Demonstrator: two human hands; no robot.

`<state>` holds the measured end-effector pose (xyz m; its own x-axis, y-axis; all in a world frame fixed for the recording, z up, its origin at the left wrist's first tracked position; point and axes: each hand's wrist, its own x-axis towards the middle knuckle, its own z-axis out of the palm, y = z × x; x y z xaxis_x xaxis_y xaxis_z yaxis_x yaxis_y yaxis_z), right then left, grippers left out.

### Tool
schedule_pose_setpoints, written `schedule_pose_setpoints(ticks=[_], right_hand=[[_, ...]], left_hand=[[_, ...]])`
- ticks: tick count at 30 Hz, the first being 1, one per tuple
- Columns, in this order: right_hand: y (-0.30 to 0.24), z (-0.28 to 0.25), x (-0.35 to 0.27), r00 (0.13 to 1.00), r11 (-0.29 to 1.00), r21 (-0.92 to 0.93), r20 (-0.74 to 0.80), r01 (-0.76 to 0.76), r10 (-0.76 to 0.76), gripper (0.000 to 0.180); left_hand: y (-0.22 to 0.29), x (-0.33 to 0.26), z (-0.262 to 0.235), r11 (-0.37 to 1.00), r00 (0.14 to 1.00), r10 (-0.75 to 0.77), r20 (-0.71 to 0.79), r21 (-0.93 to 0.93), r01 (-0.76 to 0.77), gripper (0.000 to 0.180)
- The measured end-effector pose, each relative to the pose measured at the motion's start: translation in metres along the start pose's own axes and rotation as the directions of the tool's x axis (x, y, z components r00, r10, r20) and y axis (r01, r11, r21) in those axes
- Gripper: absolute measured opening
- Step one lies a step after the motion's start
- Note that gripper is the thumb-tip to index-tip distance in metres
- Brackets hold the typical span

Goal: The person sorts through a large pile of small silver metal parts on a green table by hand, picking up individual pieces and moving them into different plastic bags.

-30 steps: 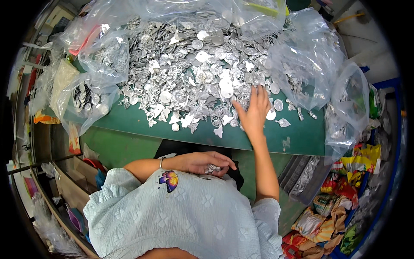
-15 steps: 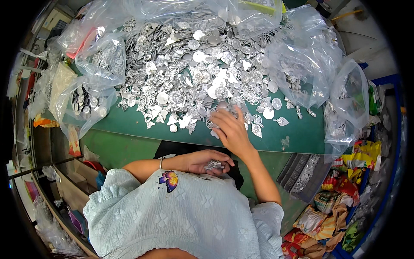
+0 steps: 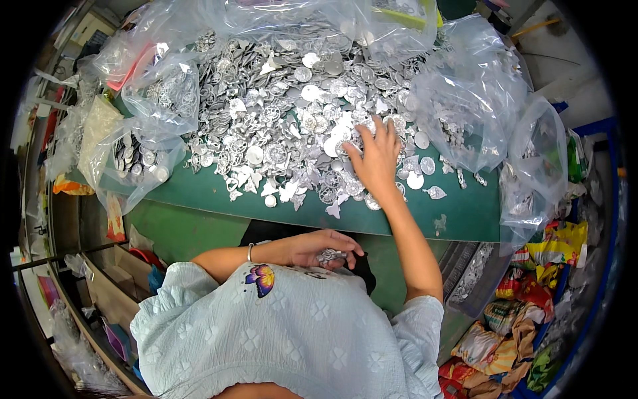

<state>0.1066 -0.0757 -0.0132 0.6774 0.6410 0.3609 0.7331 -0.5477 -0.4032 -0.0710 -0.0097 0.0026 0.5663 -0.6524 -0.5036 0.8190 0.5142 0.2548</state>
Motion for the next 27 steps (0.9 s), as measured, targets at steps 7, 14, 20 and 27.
schedule_pose_setpoints(ticks=[7,14,20,27], right_hand=[[-0.022,-0.025,-0.023,0.981,0.963,0.241,0.122,0.117,-0.150,0.041],[0.002,-0.031,0.000,0.997,0.968,0.247,-0.061,-0.038,0.055,0.016],[0.032,-0.010,0.040,0.996,0.954,-0.291,-0.073,-0.076,0.057,0.019],[0.027,-0.046,0.022,0.985,0.988,0.002,-0.081,-0.151,0.151,0.015]], left_hand=[[0.001,0.001,0.000,1.000,0.999,0.021,0.032,0.014,-0.022,0.022],[0.009,-0.002,-0.003,0.991,0.995,0.100,-0.007,-0.084,-0.100,0.025],[0.022,-0.001,0.005,0.966,0.973,0.225,-0.052,-0.120,-0.230,0.027],[0.024,0.000,-0.009,0.949,0.970,0.236,-0.054,-0.200,-0.242,0.023]])
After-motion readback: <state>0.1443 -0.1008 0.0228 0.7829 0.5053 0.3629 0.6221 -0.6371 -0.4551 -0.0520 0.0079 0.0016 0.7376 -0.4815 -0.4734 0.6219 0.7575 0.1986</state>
